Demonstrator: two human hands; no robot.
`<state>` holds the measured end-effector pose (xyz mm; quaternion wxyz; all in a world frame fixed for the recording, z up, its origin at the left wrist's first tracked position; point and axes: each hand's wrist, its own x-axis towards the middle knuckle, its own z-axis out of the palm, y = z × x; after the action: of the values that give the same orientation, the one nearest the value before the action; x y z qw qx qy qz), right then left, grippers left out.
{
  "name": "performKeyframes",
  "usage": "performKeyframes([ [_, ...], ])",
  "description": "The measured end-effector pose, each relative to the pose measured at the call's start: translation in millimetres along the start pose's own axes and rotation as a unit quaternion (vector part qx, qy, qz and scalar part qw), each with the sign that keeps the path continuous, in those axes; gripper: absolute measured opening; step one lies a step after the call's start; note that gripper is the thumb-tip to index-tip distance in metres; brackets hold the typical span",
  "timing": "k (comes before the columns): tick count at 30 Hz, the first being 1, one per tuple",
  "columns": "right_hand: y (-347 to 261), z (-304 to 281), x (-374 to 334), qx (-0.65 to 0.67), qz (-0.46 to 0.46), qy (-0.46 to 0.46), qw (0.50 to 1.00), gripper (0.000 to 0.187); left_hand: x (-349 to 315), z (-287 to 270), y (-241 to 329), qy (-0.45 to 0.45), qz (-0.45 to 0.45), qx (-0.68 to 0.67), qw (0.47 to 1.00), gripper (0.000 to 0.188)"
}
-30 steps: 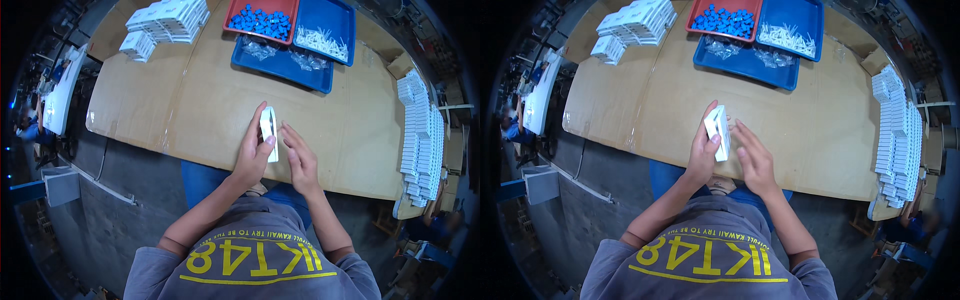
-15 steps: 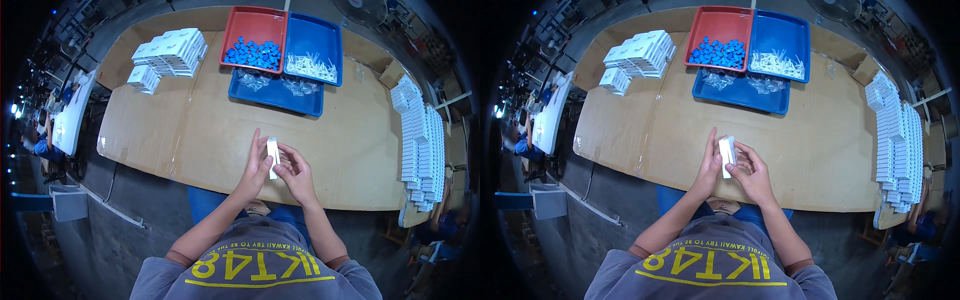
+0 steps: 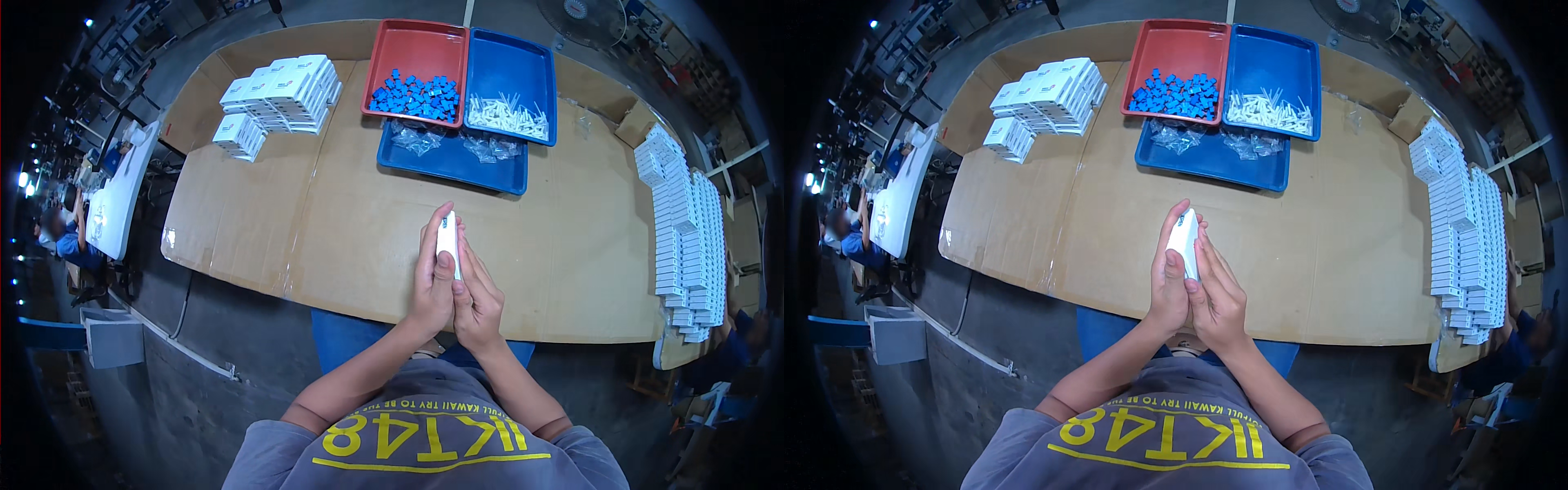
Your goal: The person assembles small white plastic components and blue pins onto a circuit plate by hand.
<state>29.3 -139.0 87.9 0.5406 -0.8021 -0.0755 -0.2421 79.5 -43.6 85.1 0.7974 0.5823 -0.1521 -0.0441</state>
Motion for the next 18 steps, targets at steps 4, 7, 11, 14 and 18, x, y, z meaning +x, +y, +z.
performKeyframes([
  [4,-7.2,-0.2,-3.0,-0.008,-0.02,0.007,1.0,0.045,-6.3,-0.5,2.7,-0.018,0.025,-0.016,0.999,0.088],
  [7,-8.8,1.7,-3.5,-0.012,-0.021,0.008,1.0,0.045,-5.7,-1.2,7.0,-0.023,0.02,-0.019,0.999,0.103],
  [11,-10.5,3.8,-12.4,0.006,-0.012,0.001,1.0,0.045,-14.7,-6.3,8.9,-0.011,0.006,-0.044,0.999,0.105],
  [14,-17.0,11.5,-14.9,0.03,-0.022,0.001,0.999,0.048,-16.8,-12.8,9.1,-0.01,0.026,-0.013,1.0,0.109],
  [18,-22.7,11.6,-18.3,0.121,0.008,-0.032,0.992,0.058,-24.8,-25.9,15.4,-0.009,0.052,-0.019,0.998,0.11],
])
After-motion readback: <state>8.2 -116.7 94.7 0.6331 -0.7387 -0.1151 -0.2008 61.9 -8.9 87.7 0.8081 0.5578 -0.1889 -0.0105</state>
